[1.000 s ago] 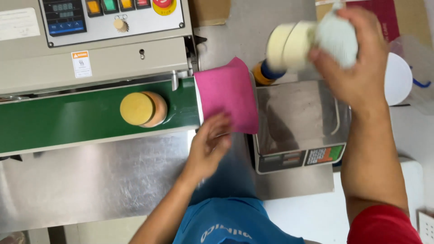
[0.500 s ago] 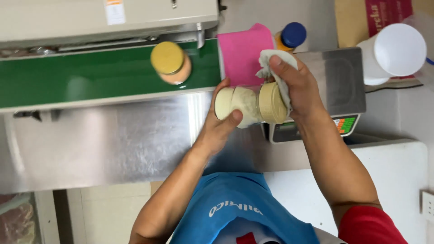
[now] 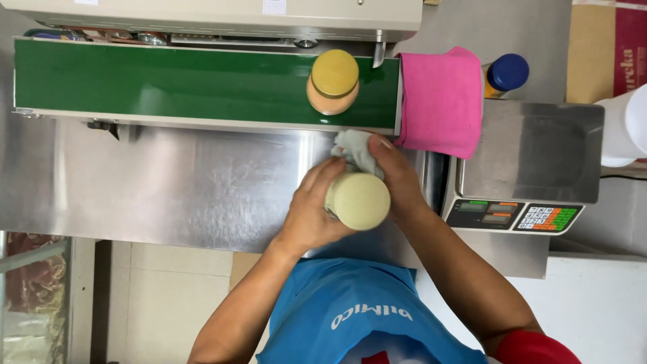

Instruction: The person wipes a white countertop and a stainless steel work surface with a cloth. They move several spice jars and a digital scale to clear space, then wipe the surfaces again. They also handle a plastic container and a tub of chocolate spread, placing them aside before continuing to wipe the area.

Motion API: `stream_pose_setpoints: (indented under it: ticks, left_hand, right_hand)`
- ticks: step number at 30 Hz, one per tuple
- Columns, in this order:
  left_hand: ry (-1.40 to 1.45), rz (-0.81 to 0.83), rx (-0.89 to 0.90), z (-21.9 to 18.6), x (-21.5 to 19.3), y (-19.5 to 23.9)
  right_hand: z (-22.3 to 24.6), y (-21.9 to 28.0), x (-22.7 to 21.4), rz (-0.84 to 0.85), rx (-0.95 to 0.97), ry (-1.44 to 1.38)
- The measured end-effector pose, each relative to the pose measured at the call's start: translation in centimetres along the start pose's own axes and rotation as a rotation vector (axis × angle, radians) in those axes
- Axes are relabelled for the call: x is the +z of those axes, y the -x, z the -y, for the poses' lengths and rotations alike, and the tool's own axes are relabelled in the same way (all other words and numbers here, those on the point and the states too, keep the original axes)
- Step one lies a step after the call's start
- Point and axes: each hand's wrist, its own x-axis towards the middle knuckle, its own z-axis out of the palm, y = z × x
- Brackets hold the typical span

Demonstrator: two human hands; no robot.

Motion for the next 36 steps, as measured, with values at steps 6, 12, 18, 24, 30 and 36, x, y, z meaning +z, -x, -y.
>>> stream_pose_setpoints:
  ticks: [6, 12, 18, 24, 30, 36]
  left_hand:
    - [0.093, -0.320, -0.315, 11.5, -2.7, 2.5]
    - [-0.209, -0.411, -0.086, 7.3, -8.7, -10.0]
    - [-0.190, -0.394, -0.187, 10.8, -6.9, -11.9]
    - [-0.275, -0.264, -0.259, 10.3, -8.5, -9.8]
    - [-0.308, -0.358, 0.110, 7.3, -4.9, -2.6]
    - [0.745, 0.228, -0.258, -1.9, 5.0, -5.9]
  right_hand:
    - [-1.8, -0.8, -3.7, -0.085, -0.091, 0.267]
    - [6.2, -7.6, -20.1, -0.264, -0.479, 0.727]
    - [6.8, -19.8, -31.8, -0.200, -0.732, 1.411]
    - [3.7, -22.2, -31.7, -0.223, -0.379, 1.547]
    - [11.9, -15.0, -30.2, -0.377, -0.896, 1.412]
    - [15.9, 2.1, -17.0, -0.069, -0.627, 1.232]
